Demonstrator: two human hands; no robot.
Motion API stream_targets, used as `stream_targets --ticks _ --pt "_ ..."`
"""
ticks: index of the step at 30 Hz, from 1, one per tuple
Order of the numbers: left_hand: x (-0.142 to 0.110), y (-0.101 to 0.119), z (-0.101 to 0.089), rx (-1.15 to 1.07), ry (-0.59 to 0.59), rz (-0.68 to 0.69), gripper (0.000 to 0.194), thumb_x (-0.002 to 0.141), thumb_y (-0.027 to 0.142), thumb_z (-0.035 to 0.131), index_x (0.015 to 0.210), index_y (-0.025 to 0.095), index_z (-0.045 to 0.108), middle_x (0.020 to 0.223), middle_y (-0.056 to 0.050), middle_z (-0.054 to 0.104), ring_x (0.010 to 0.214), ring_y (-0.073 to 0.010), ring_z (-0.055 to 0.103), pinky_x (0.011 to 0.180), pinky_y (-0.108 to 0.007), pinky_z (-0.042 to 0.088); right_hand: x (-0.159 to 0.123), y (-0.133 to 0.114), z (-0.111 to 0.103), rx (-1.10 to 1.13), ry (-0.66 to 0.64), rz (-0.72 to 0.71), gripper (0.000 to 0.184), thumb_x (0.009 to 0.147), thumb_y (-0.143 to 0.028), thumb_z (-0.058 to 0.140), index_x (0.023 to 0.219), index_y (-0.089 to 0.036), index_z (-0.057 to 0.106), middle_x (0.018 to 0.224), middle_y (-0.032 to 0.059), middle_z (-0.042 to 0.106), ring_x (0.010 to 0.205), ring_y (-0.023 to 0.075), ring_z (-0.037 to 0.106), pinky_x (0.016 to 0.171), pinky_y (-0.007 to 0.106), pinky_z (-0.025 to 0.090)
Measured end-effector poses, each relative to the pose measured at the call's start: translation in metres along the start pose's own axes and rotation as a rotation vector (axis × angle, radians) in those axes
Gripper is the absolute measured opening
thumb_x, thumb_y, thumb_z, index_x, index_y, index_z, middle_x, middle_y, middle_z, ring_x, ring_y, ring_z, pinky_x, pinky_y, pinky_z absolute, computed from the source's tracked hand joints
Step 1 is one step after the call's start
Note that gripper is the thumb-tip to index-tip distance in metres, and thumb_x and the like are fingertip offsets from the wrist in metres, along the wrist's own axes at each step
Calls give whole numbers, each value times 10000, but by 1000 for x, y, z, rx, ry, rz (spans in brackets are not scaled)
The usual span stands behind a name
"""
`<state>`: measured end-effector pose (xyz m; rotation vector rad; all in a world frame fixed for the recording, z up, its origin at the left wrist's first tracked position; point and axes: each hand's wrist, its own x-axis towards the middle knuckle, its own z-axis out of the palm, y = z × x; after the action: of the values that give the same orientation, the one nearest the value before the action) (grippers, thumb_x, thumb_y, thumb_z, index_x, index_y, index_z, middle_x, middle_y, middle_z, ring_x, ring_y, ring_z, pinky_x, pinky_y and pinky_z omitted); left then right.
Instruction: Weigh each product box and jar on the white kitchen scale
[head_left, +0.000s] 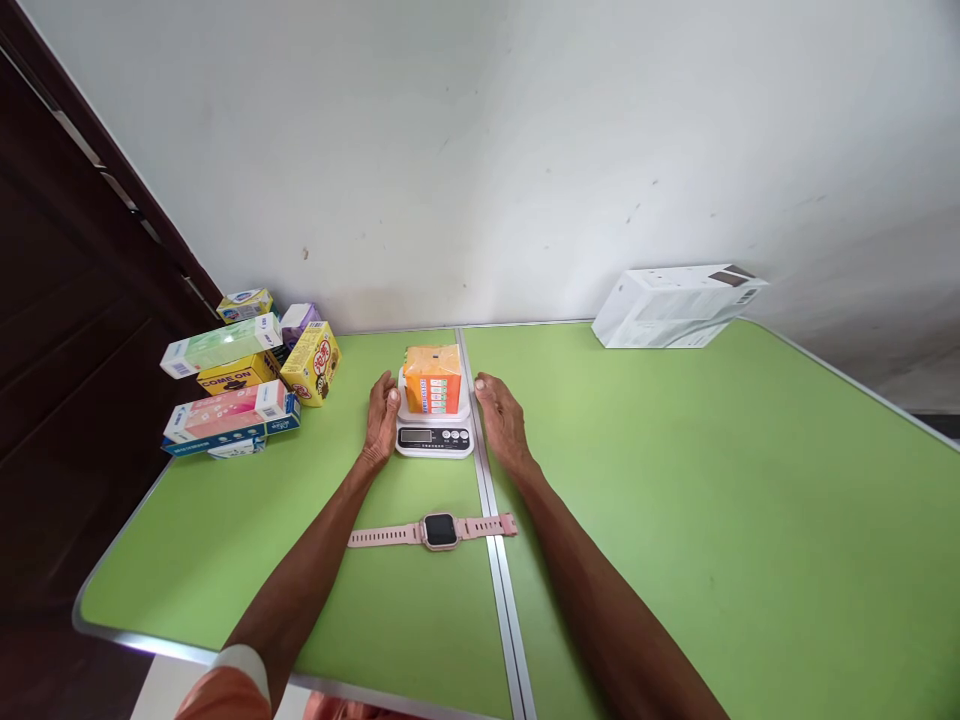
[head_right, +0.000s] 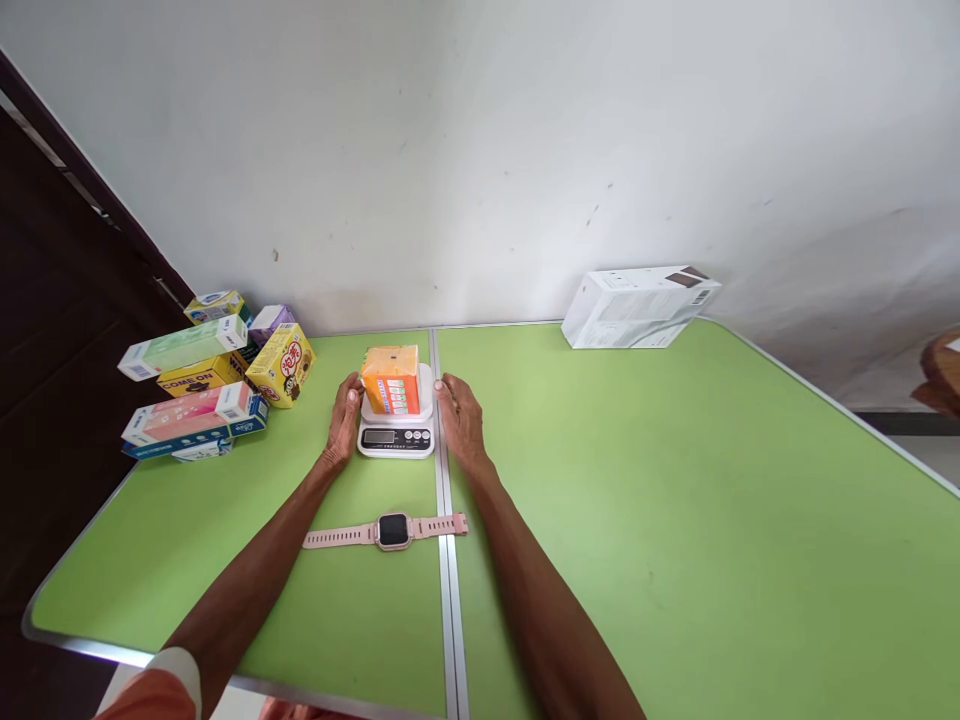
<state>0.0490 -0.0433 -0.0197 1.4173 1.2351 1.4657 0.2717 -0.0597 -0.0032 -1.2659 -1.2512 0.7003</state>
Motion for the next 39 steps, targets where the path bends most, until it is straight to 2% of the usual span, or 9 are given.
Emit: stream_targets --ticks 4,9,16,19,22,25,28,35,39 --pt "2 17 -7 109 -92 98 941 904 830 640 1613 239 455 1664 -202 485 1582 -364 461 1317 -554 364 3 -9 -7 30 -96 18 840 891 -790 681 1545 -271 581 1639 171 559 1533 379 515 1252 618 454" --pt "25 49 -15 284 -221 174 1039 707 647 934 1573 255 516 1663 -178 520 1605 -391 431 1343 -568 320 16 -30 -11 -60 -272 -77 1057 716 -654 936 1618 -282 529 1669 155 534 1596 406 439 1318 624 377" --pt "53 81 -16 305 -450 82 781 677 558 960 1314 199 685 1404 -160 736 1361 -386 662 1212 -554 489 33 -40 4 -97 -384 -123 779 739 -467 926 1428 -235 647 1424 130 725 1333 375 656 1123 546 534" --pt "56 91 -12 319 -467 119 700 694 531 953 1259 207 697 1305 -133 774 1285 -359 707 1168 -534 530 36 -41 1 -88 -371 -110 688 718 -398 914 1333 -218 665 1317 112 756 1231 346 696 1050 511 563" --pt "59 103 3 328 -447 219 698 713 525 945 1289 222 691 1304 -123 773 1262 -342 717 1146 -513 554 38 -45 -17 -5 -327 -170 672 745 -417 883 1342 -223 643 1348 113 739 1261 334 688 1085 504 548" --pt "60 113 37 317 -442 315 736 708 515 959 1332 236 686 1344 -126 756 1278 -348 705 1151 -511 554 42 -48 -50 12 -233 -206 691 758 -444 878 1367 -237 626 1388 117 730 1286 337 683 1114 503 536" --pt "60 113 88 267 -498 344 765 720 512 957 1370 231 668 1404 -144 723 1300 -361 687 1163 -541 538 42 -44 -93 -33 -124 -177 681 745 -460 891 1339 -245 636 1367 114 751 1236 342 710 1089 503 554" --pt "44 85 222 98 -730 198 850 631 452 1018 1364 219 656 1423 -174 706 1300 -384 676 1098 -570 563 27 -7 -194 -79 51 -1 716 695 -518 914 1308 -246 662 1314 113 783 1180 356 738 997 518 617" --pt "30 72 280 53 -810 128 860 626 451 1022 1348 183 639 1419 -203 702 1310 -399 669 1058 -582 584 23 15 -240 -73 91 64 758 659 -496 934 1322 -235 675 1346 128 769 1214 363 721 1067 567 587"
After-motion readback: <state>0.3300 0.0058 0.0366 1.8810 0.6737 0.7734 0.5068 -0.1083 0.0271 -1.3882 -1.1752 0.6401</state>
